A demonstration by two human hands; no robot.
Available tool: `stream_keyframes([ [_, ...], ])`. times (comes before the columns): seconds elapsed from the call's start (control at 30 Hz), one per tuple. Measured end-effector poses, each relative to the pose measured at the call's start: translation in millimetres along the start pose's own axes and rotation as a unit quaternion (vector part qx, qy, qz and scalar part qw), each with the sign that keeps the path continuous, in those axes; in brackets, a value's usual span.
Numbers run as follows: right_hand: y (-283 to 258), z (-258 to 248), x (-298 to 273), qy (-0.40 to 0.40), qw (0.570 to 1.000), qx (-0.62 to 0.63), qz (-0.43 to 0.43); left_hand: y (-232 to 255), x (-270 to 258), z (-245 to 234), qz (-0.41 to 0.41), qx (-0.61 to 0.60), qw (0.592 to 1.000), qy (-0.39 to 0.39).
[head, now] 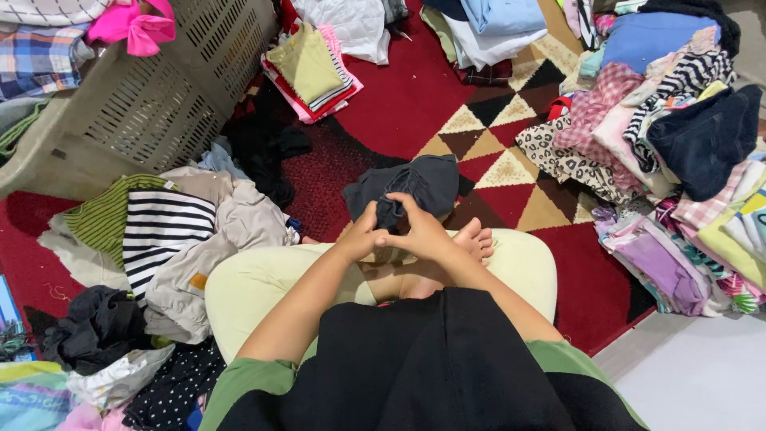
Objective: Folding various types of laundry including shirts, pants, and socks while sitting on the floor.
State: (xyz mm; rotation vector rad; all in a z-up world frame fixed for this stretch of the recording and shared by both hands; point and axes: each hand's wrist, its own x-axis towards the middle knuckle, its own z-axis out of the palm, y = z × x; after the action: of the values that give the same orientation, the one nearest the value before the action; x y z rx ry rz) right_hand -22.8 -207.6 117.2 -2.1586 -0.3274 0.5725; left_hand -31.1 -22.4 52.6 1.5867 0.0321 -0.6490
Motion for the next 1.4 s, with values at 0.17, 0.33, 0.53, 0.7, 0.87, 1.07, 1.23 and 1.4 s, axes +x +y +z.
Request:
stream_keyframes([
  [0.17, 11, 8, -1, 0.071, 0.997, 0.035, 0.022, -28, 21, 8, 0.091, 0.018, 0.988, 0.122],
  [0.33, 37, -15, -6, 0.205, 0.977, -0.017, -0.059, -7, 6, -24, 0.147, 0.102, 0.959, 0.218],
  [0.53, -6, -97, -48, 0.150, 0.959, -0.229, -0.071, 66, -54, -62, 0.350, 0.128, 0.916, 0.151],
  [0.7, -19, -127, -54, 0.083, 0.980, -0.170, -0.055, 158, -107, -45, 0.469, 0.106, 0.864, -0.146],
  [0.87, -51, -134, -57, 0.044, 0.980, -0.188, -0.037, 194, -118, -15, 0.481, 0.185, 0.820, -0.247],
  [1.07, -55, -150, -55, 0.098, 0.910, -0.401, -0.041, 220, -112, -13, 0.490, 0.484, 0.723, -0.049],
  [1.23, -61, -161, -57, 0.181, 0.866, -0.420, -0.202, 221, -99, -12, 0.467, 0.588, 0.658, 0.055],
  [1.4, -77, -158, -65, 0.128, 0.914, -0.306, -0.232, 203, -76, -7, 0.469, 0.624, 0.609, 0.140],
])
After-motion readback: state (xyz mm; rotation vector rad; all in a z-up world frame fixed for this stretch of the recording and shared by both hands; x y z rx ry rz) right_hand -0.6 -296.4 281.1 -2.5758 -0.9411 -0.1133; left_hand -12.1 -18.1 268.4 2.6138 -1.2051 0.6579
